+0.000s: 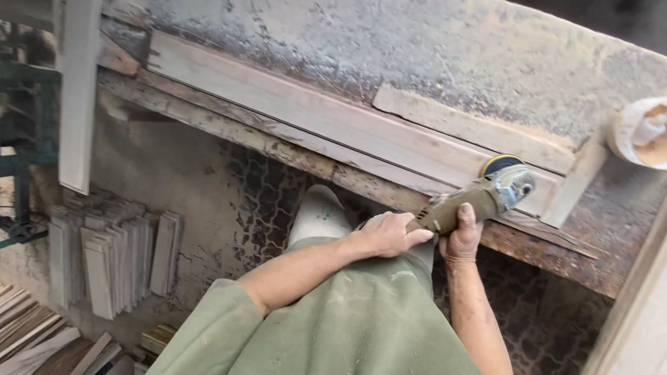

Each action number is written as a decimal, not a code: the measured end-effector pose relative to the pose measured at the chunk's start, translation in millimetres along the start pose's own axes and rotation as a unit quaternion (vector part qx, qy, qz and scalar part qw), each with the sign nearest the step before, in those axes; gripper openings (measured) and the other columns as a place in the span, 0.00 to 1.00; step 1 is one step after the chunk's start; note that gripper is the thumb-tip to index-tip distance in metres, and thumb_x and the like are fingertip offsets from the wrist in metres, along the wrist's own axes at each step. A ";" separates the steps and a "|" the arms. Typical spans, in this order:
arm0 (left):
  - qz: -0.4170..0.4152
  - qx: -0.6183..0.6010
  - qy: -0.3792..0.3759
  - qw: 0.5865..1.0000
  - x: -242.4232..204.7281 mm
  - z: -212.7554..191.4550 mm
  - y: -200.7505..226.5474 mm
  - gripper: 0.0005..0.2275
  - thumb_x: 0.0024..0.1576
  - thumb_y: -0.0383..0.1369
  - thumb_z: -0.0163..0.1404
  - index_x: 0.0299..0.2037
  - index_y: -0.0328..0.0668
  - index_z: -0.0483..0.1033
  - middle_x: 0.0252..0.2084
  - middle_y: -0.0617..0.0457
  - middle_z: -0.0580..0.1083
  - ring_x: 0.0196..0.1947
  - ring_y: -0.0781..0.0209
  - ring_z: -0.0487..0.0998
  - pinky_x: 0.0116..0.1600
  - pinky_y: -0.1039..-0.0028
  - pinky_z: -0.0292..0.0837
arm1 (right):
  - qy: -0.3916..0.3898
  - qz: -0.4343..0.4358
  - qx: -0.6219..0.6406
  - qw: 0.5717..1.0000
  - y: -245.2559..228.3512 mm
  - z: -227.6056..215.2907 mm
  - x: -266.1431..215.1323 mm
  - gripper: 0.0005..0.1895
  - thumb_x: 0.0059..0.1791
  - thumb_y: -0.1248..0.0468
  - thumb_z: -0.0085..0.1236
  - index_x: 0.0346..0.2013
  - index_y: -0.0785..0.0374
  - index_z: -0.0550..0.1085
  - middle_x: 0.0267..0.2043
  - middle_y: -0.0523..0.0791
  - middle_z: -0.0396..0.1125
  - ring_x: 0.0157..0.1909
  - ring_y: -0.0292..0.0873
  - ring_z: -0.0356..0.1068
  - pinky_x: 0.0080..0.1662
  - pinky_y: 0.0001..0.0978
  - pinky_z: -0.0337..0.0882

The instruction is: The recorder is applying filler to wooden boards and then sanding them smooth using a handheld power sander at a workbench.

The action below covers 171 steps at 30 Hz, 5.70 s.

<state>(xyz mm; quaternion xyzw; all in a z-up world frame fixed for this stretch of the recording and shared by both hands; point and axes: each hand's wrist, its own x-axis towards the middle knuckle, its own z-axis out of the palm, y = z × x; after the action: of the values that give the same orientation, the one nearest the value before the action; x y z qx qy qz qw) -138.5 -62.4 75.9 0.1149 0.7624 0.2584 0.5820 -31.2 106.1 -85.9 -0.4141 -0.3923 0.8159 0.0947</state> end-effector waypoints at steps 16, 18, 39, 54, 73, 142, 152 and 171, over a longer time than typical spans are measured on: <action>-0.078 -0.144 0.188 0.968 -116.5 -173.5 -344.5 0.30 0.55 0.66 0.42 0.39 0.43 0.74 0.38 0.34 0.79 0.47 0.35 0.81 0.48 0.50 0.76 | -0.204 -0.022 -0.254 0.945 218.1 361.9 -62.4 0.21 0.50 0.61 0.62 0.55 0.68 0.75 0.48 0.49 0.73 0.48 0.41 0.69 0.55 0.49 0.72; -0.084 -0.171 0.207 0.959 -133.9 -198.1 -379.5 0.30 0.55 0.65 0.42 0.39 0.43 0.75 0.38 0.35 0.79 0.47 0.36 0.81 0.49 0.50 0.76 | -0.227 -0.021 -0.280 0.932 240.0 426.4 -76.6 0.21 0.50 0.60 0.63 0.55 0.69 0.76 0.48 0.52 0.74 0.48 0.42 0.70 0.56 0.51 0.71; -0.133 -0.274 0.303 0.903 -168.9 -201.6 -383.0 0.30 0.59 0.62 0.43 0.16 0.46 0.70 0.09 0.52 0.71 0.21 0.54 0.81 0.41 0.65 0.76 | -0.295 0.088 -0.210 0.928 259.1 483.6 -90.9 0.28 0.40 0.56 0.77 0.48 0.60 0.72 0.40 0.48 0.74 0.42 0.38 0.71 0.42 0.38 0.76; 0.021 0.021 0.033 0.999 -3.3 -36.1 -40.8 0.26 0.57 0.59 0.46 0.45 0.43 0.80 0.47 0.40 0.80 0.56 0.38 0.77 0.58 0.48 0.72 | -0.095 -0.256 -0.455 0.848 29.1 56.6 -27.5 0.18 0.60 0.69 0.38 0.57 0.78 0.72 0.58 0.68 0.68 0.64 0.68 0.64 0.67 0.58 0.62; -0.043 -0.038 0.027 0.998 -76.8 -111.3 -175.8 0.34 0.54 0.67 0.36 0.51 0.48 0.75 0.55 0.42 0.78 0.61 0.44 0.75 0.62 0.54 0.71 | -0.071 0.023 -0.095 0.993 111.5 185.5 -50.5 0.23 0.53 0.53 0.58 0.60 0.59 0.70 0.49 0.47 0.72 0.48 0.46 0.74 0.52 0.48 0.78; -0.037 -0.015 0.106 0.994 -71.4 -102.4 -228.4 0.33 0.56 0.66 0.44 0.38 0.37 0.76 0.37 0.32 0.78 0.47 0.31 0.79 0.51 0.46 0.73 | -0.091 0.009 -0.157 0.983 108.3 237.5 -88.5 0.18 0.50 0.60 0.67 0.50 0.65 0.75 0.45 0.48 0.73 0.46 0.40 0.70 0.55 0.45 0.73; 0.084 0.088 -0.103 0.987 11.7 -22.7 0.3 0.35 0.55 0.62 0.37 0.53 0.37 0.79 0.56 0.35 0.77 0.61 0.41 0.76 0.62 0.53 0.71 | 0.179 -0.027 0.031 0.983 -6.6 -5.5 -25.1 0.24 0.50 0.43 0.56 0.53 0.53 0.76 0.51 0.44 0.77 0.51 0.43 0.77 0.60 0.41 0.74; -0.034 -0.288 0.289 0.912 -145.3 -155.2 -451.0 0.30 0.55 0.64 0.50 0.28 0.39 0.78 0.25 0.39 0.76 0.30 0.47 0.77 0.38 0.49 0.65 | -0.290 0.075 -0.200 0.933 264.8 458.9 -110.5 0.25 0.45 0.61 0.72 0.54 0.65 0.76 0.45 0.47 0.74 0.44 0.39 0.72 0.49 0.43 0.75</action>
<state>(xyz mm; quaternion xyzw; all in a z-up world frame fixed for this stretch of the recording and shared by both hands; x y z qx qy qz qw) -185.7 -550.7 -12.5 -0.1633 0.7932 0.4688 0.3528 -259.6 -383.2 -49.5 -0.1983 -0.5256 0.8098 -0.1694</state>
